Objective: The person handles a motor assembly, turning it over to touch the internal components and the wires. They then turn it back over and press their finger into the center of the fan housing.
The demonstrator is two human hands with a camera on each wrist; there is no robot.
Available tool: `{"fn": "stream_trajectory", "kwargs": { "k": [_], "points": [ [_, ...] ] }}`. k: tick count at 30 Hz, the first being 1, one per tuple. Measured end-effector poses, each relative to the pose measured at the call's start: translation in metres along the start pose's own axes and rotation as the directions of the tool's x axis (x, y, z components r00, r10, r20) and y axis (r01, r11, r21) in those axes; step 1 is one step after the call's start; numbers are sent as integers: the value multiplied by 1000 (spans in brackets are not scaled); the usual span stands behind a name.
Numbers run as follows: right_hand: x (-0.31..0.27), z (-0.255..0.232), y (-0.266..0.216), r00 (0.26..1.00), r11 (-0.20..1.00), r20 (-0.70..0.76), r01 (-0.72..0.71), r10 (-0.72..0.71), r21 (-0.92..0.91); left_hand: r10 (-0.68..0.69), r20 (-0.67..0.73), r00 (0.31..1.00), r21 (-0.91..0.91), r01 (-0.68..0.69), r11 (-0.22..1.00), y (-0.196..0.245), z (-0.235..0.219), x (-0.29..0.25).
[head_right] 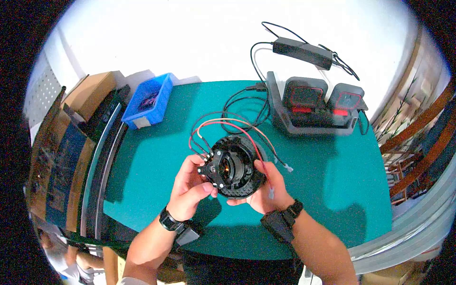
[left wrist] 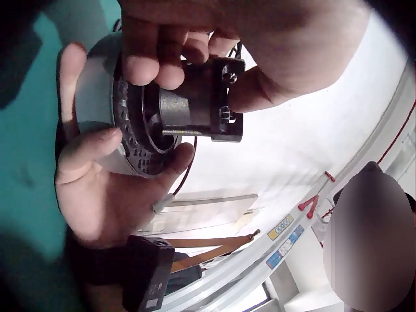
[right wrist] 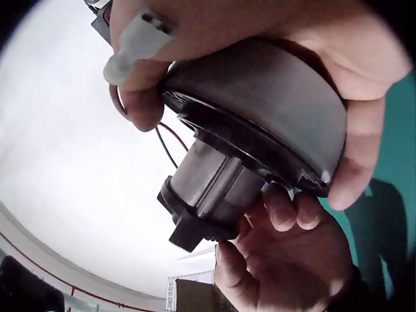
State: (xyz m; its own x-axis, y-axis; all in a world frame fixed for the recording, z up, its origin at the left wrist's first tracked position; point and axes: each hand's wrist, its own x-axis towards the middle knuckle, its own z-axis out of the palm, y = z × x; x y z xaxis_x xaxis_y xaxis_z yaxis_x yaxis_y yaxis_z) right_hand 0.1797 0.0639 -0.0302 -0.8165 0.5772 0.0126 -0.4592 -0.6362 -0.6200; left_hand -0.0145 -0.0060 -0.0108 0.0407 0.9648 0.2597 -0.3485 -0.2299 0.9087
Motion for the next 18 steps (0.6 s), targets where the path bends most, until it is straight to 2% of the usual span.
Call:
{"fn": "stream_trajectory", "kwargs": {
  "k": [6,8,16,18],
  "points": [
    [0,-7,3,1000,1000,8,-7,7,-10,24,-12,1000,5,-24,1000,2,2,1],
    [0,-6,2,1000,1000,8,-5,5,-24,25,66,998,-21,-24,999,0,-4,0],
    [1,-3,2,1000,999,-14,-23,22,-44,5,31,1000,-16,-4,1000,1,-2,0],
    [1,0,1,999,1000,-20,-26,26,2,-8,21,1000,-5,8,1000,2,-3,0]
  ]
}}
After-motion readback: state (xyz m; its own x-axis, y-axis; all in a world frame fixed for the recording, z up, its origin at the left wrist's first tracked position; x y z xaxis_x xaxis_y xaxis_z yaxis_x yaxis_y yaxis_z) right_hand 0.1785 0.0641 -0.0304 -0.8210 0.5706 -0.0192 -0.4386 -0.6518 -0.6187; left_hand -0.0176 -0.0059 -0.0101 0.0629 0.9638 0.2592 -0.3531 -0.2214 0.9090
